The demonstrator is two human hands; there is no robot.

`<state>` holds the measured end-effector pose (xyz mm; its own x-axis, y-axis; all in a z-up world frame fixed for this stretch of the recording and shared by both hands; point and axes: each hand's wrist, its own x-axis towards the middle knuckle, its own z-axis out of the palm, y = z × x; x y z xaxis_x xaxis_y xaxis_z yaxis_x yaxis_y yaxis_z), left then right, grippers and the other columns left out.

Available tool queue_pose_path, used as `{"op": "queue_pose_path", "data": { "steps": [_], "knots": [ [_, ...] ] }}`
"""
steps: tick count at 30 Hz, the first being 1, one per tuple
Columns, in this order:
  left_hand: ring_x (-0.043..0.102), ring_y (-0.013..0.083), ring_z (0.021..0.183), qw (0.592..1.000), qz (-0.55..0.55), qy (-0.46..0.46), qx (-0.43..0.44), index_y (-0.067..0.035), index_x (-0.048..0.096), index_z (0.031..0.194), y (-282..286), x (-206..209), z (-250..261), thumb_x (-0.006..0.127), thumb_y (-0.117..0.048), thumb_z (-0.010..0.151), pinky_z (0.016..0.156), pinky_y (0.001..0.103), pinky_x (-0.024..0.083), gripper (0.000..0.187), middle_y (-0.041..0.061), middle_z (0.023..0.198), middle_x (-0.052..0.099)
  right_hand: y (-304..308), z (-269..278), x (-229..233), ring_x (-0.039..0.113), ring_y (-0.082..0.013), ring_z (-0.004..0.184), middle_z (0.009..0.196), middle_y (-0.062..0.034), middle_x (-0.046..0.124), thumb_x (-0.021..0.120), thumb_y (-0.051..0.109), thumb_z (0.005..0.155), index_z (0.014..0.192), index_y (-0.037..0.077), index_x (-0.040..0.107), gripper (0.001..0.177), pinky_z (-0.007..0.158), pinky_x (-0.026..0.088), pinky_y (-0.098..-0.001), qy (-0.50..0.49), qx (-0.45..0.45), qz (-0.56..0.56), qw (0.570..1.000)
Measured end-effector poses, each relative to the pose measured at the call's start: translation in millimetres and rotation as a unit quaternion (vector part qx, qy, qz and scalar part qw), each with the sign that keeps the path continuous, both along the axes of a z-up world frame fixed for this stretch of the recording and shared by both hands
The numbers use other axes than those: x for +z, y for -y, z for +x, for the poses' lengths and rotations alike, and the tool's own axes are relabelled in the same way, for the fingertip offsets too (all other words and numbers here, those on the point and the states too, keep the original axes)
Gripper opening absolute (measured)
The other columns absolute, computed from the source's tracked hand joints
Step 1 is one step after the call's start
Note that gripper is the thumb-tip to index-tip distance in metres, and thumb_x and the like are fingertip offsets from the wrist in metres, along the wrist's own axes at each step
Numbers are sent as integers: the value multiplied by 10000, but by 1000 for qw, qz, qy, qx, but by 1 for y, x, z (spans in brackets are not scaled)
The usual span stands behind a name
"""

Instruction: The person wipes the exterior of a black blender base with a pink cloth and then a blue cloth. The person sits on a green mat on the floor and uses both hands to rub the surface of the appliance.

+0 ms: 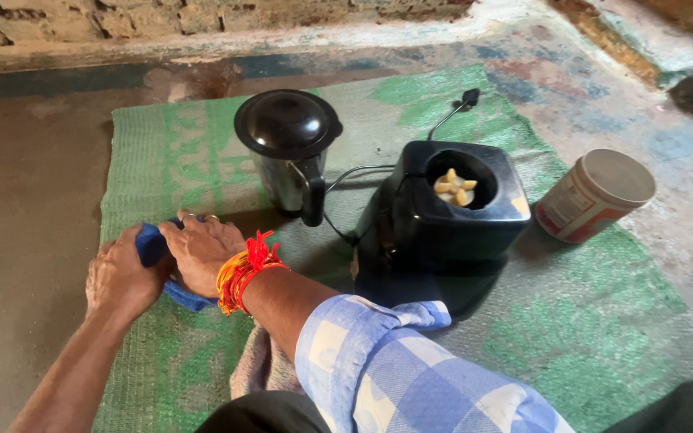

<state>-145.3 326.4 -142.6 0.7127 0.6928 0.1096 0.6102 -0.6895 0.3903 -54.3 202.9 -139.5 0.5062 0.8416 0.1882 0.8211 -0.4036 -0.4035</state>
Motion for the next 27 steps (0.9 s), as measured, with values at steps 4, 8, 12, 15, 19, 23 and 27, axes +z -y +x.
{"op": "queue_pose_path", "data": {
  "steps": [4, 8, 12, 15, 19, 23, 27],
  "knots": [
    [661, 422, 1137, 998, -50, -2, 25, -186, 770, 1250, -6, -6, -4, 799, -398, 815, 959, 534, 526, 485, 243, 1176, 704, -5, 3, -4, 560, -404, 1311, 1498, -180, 506, 748, 298, 822, 1463, 143, 465, 718, 1029, 472, -535, -27, 35, -74, 996],
    [699, 409, 1058, 997, -57, 30, 37, -175, 803, 1186, -9, -10, -8, 786, -311, 839, 926, 527, 537, 373, 223, 1121, 733, -4, 4, -15, 612, -420, 1191, 1394, -231, 553, 789, 262, 738, 1444, 74, 448, 806, 963, 498, -516, 6, 49, -31, 998],
    [715, 379, 1044, 992, -77, 54, 83, -130, 802, 1148, -1, 2, -9, 784, -291, 889, 958, 488, 538, 305, 197, 1074, 767, 1, 10, -5, 690, -409, 1106, 1156, -202, 707, 780, 234, 790, 1398, 54, 504, 691, 917, 555, -498, -25, 42, -43, 998],
    [708, 370, 1008, 991, -61, 76, 90, -78, 742, 1179, 5, 19, -8, 749, -260, 924, 928, 507, 516, 313, 192, 1057, 752, 11, 8, 14, 701, -412, 1061, 1083, -203, 725, 802, 239, 777, 1293, 58, 562, 598, 884, 561, -498, 3, 30, 7, 1000],
    [697, 367, 936, 985, -28, 153, 71, -6, 650, 1195, 21, 55, -10, 706, -219, 1012, 863, 506, 516, 287, 215, 1019, 721, 18, 6, 49, 699, -425, 976, 1013, -233, 716, 806, 327, 797, 1282, 17, 550, 630, 833, 540, -525, -40, -26, 51, 998],
    [641, 258, 904, 957, -48, 281, 50, -22, 605, 1144, 31, 98, -13, 666, -138, 1028, 790, 428, 510, 176, 136, 1031, 649, 21, 6, 83, 708, -419, 972, 980, -224, 738, 800, 439, 777, 1042, 36, 678, 497, 843, 542, -524, -87, -93, 98, 987],
    [593, 165, 995, 895, -46, 444, -2, -38, 649, 1206, 27, 127, -10, 730, -30, 1060, 870, 338, 528, 167, 66, 1136, 633, 28, 6, 109, 698, -441, 937, 955, -232, 748, 711, 519, 867, 922, 87, 727, 436, 828, 526, -556, -91, -82, 195, 973]
  ]
}}
